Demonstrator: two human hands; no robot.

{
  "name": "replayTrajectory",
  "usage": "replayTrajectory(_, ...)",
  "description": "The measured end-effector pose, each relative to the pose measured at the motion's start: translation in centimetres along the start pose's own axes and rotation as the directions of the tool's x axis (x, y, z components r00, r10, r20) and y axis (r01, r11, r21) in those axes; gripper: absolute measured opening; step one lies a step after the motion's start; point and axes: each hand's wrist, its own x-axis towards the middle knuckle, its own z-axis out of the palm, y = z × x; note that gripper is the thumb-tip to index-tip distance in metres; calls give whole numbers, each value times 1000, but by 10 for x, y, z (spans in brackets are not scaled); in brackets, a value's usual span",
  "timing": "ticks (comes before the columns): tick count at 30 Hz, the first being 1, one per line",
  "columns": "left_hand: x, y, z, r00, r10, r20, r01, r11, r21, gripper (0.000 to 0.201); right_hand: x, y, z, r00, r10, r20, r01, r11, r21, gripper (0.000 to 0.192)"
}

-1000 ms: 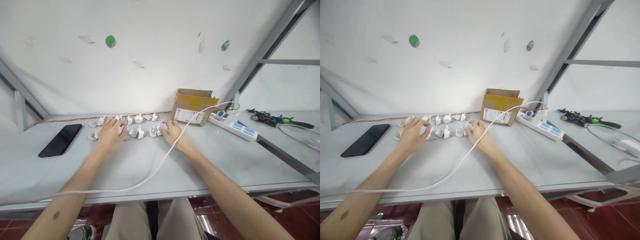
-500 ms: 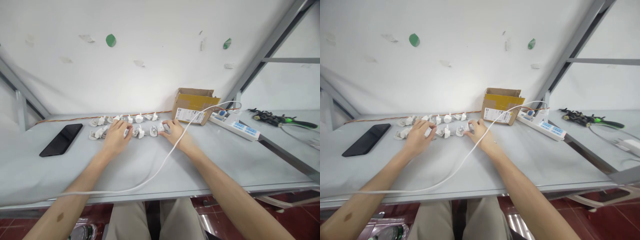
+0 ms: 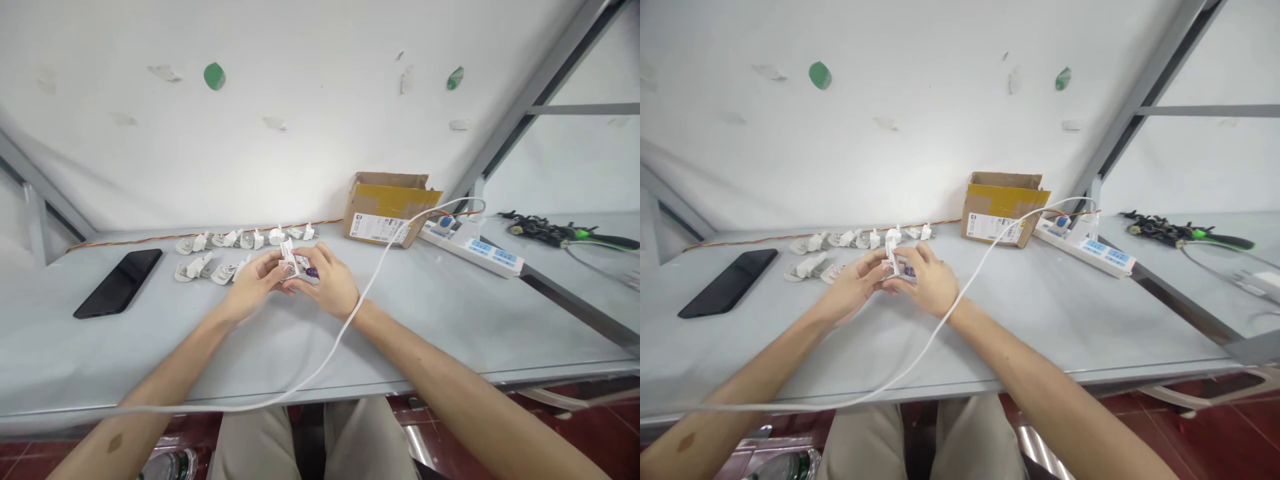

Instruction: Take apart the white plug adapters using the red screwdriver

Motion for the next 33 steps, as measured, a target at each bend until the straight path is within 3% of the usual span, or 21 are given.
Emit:
replayTrajectory(3,2,-4,-3,997,1,-71,-6,998,-66,36,-1,-4,-3,998,3,64,-1,1000,-31,59)
replayTrajectory(5,3,-6,-6,992,1,-123,-11,997,-81,36,5,2,-8,998,45,43,-42,996,-80,57)
replayTrajectory(8,2,-7,-7,987,-7,-159,-3,998,-66,36,22,25,-14,976,215,-24,-215,953,-213,35)
replayTrajectory(10,1,-8,-7,986,-12,-163,4,999,-48,34,36,44,-15,950,297,99,-256,920,-298,26)
replayTrajectory(12,0,-10,-6,987,-24,-158,19,999,-34,32,48,60,-12,908,292,301,-192,928,-321,24)
replayTrajectory(16,-1,-11,-4,983,-63,-170,61,998,-19,31,61,74,0,870,258,420,-114,935,-337,30)
replayTrajectory(21,-2,-9,-3,979,-115,-170,113,993,-23,34,66,75,6,841,305,448,-144,922,-359,28)
replayTrajectory(33,-2,-11,-4,981,-139,-135,142,990,17,37,67,82,12,828,390,402,-250,900,-357,27)
